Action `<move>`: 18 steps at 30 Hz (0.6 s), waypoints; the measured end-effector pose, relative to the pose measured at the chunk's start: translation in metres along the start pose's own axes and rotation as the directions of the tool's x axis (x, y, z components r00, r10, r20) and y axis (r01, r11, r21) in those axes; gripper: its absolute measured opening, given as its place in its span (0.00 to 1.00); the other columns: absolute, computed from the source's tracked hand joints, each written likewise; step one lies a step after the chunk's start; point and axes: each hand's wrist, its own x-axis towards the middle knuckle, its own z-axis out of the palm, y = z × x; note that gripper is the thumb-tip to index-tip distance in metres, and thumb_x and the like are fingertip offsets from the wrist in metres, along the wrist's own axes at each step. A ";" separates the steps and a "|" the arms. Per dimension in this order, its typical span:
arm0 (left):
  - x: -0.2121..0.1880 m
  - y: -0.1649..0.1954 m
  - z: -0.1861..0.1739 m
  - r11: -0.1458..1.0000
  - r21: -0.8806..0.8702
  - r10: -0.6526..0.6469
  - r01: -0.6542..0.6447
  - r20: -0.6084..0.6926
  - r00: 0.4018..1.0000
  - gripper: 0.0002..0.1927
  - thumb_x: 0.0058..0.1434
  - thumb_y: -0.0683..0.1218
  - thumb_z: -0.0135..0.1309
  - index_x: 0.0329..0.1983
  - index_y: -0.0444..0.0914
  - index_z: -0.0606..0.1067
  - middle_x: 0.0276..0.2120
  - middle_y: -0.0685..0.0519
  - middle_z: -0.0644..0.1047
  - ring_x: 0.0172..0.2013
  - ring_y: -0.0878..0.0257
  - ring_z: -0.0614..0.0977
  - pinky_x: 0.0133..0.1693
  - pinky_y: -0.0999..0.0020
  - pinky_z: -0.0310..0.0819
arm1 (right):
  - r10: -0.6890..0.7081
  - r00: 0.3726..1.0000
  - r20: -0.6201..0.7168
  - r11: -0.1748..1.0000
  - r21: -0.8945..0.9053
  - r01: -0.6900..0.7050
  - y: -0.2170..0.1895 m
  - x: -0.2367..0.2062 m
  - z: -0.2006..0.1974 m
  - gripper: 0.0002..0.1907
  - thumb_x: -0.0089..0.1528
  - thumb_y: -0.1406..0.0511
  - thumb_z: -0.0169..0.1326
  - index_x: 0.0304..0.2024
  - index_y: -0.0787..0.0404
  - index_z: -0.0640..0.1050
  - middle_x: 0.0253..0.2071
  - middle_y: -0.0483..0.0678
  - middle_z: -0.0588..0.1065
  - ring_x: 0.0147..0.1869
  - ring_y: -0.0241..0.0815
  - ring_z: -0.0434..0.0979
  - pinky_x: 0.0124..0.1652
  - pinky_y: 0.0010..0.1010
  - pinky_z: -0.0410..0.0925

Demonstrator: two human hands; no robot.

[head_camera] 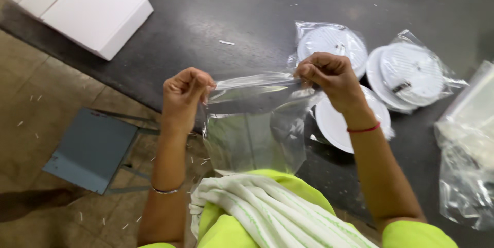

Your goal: The person wraps round LED panel light fixtures in clear plastic bags, twisting the bag closed around each unit, and places wrapped units into white cardboard boxes on the workbench. They handle several fixtures one at a time, stacking finished wrapped units on the table.

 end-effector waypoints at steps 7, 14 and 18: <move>0.053 0.031 -0.084 0.618 0.753 0.171 -0.226 0.152 0.973 0.26 0.74 0.53 0.52 0.19 0.41 0.79 0.18 0.56 0.77 0.26 0.64 0.76 0.48 0.60 0.72 | 0.203 0.961 0.189 0.925 -0.360 -0.125 -0.006 0.094 0.034 0.20 0.70 0.54 0.51 0.37 0.58 0.87 0.32 0.43 0.84 0.35 0.31 0.81 0.39 0.23 0.74; 0.105 0.089 -0.107 0.046 0.946 0.561 -0.321 0.241 0.792 0.12 0.67 0.46 0.64 0.29 0.39 0.78 0.29 0.54 0.76 0.44 0.54 0.75 0.52 0.55 0.64 | -0.545 0.802 0.244 0.342 -0.809 0.479 -0.020 0.197 0.106 0.10 0.70 0.66 0.67 0.34 0.62 0.82 0.35 0.46 0.80 0.37 0.38 0.79 0.38 0.32 0.71; 0.071 0.108 -0.117 -0.118 0.962 0.636 -0.245 0.263 0.725 0.07 0.69 0.38 0.62 0.48 0.40 0.80 0.45 0.56 0.73 0.50 0.59 0.72 0.54 0.60 0.66 | -0.812 0.528 0.250 0.104 -0.827 0.552 -0.028 0.195 0.111 0.01 0.71 0.72 0.64 0.44 0.64 0.84 0.49 0.48 0.80 0.47 0.41 0.79 0.45 0.34 0.71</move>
